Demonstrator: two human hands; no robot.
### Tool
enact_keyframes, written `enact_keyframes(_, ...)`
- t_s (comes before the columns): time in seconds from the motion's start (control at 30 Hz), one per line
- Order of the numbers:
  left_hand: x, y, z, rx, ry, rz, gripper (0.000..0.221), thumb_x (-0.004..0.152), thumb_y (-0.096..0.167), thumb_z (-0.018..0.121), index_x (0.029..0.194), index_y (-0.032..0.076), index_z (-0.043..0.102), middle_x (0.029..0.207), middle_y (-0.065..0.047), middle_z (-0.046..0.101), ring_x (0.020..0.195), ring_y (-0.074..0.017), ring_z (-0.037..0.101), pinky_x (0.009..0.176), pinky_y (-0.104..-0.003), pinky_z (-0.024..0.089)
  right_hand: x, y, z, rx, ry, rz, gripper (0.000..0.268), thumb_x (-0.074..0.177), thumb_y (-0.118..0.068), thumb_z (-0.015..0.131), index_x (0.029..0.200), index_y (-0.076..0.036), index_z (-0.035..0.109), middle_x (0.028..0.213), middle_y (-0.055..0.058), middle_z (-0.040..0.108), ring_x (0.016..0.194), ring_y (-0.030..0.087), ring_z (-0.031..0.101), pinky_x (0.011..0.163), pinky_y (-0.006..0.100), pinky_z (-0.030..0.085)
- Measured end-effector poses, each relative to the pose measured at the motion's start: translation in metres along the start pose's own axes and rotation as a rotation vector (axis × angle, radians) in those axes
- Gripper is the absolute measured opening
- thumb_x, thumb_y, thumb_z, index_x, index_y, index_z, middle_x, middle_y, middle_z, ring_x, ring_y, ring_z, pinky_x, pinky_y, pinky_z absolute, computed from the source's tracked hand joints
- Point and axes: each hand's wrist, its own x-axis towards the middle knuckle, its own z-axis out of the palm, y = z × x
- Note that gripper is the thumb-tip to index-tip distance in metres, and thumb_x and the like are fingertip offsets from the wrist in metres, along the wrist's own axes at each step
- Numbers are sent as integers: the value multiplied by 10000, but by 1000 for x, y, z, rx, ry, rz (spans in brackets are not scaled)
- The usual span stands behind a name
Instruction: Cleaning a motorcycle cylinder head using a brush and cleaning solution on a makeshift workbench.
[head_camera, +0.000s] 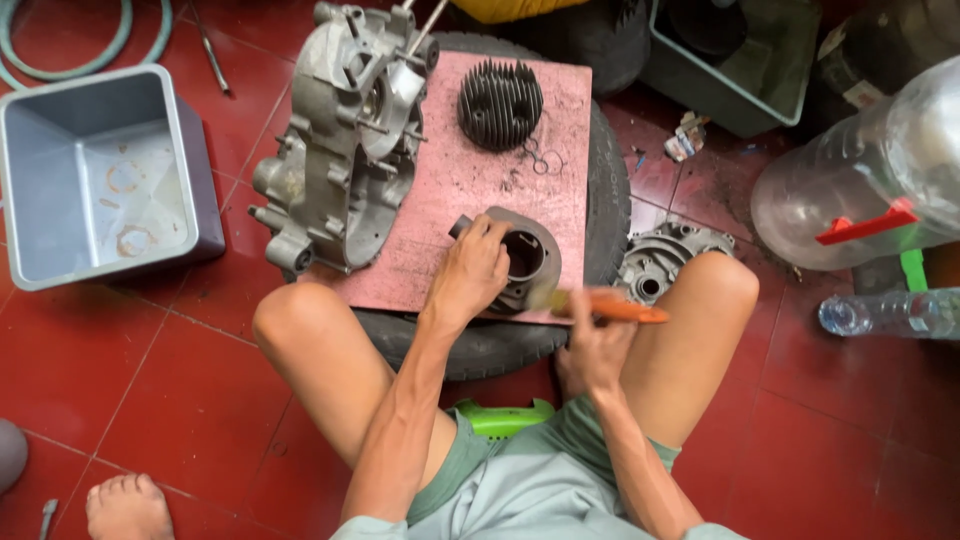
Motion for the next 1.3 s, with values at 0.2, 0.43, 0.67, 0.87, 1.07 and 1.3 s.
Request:
enact_keyframes(0.2, 0, -2, 2, -8, 6, 12, 315, 936, 112, 542, 1229, 54, 644, 1070, -168, 601, 977, -447, 676, 789, -519, 595, -4, 26, -2, 248, -115, 180, 103, 860, -126, 815, 853, -78, 725, 632, 127, 646, 598, 166, 626, 500, 352, 529)
enact_keyframes(0.43, -2, 9, -12, 18, 8, -3, 298, 958, 157, 552, 1231, 85, 649, 1066, -143, 611, 995, -411, 683, 785, -504, 600, -1, 4, 1, 283, -16, 216, 134, 877, -113, 789, 801, -57, 694, 613, 122, 607, 631, 159, 636, 530, 339, 530)
enact_keyframes(0.67, -8, 14, -14, 32, -28, -42, 302, 1006, 231, 531, 1258, 104, 639, 1087, -114, 603, 1020, -380, 678, 769, -521, 606, 17, 0, -9, 143, -38, 148, 186, 946, -135, 738, 938, 41, 676, 685, 261, 668, 658, 377, 720, 570, 451, 580)
enact_keyframes(0.87, -1, 12, -11, 35, -49, -86, 306, 1038, 242, 463, 1267, 127, 632, 1089, -103, 616, 1038, -367, 677, 785, -525, 604, 43, 2, -4, 118, -163, -32, 234, 872, -187, 825, 930, 0, 696, 734, 216, 693, 707, 307, 670, 630, 416, 542)
enact_keyframes(1.07, -1, 20, -30, -21, -21, -126, 365, 1007, 106, 401, 1297, 126, 621, 1055, -119, 645, 1023, -381, 683, 784, -544, 591, 110, -7, -10, 310, -375, 81, 79, 934, -93, 735, 941, -20, 705, 660, 135, 703, 595, 196, 715, 593, 308, 589)
enact_keyframes(1.3, 4, 14, -33, -43, 55, -168, 425, 947, -1, 400, 1307, 76, 612, 1031, -135, 647, 1035, -391, 672, 794, -533, 584, 139, 8, 14, 34, -630, -110, 178, 838, -194, 816, 835, -72, 686, 600, 99, 687, 596, 233, 727, 635, 362, 563)
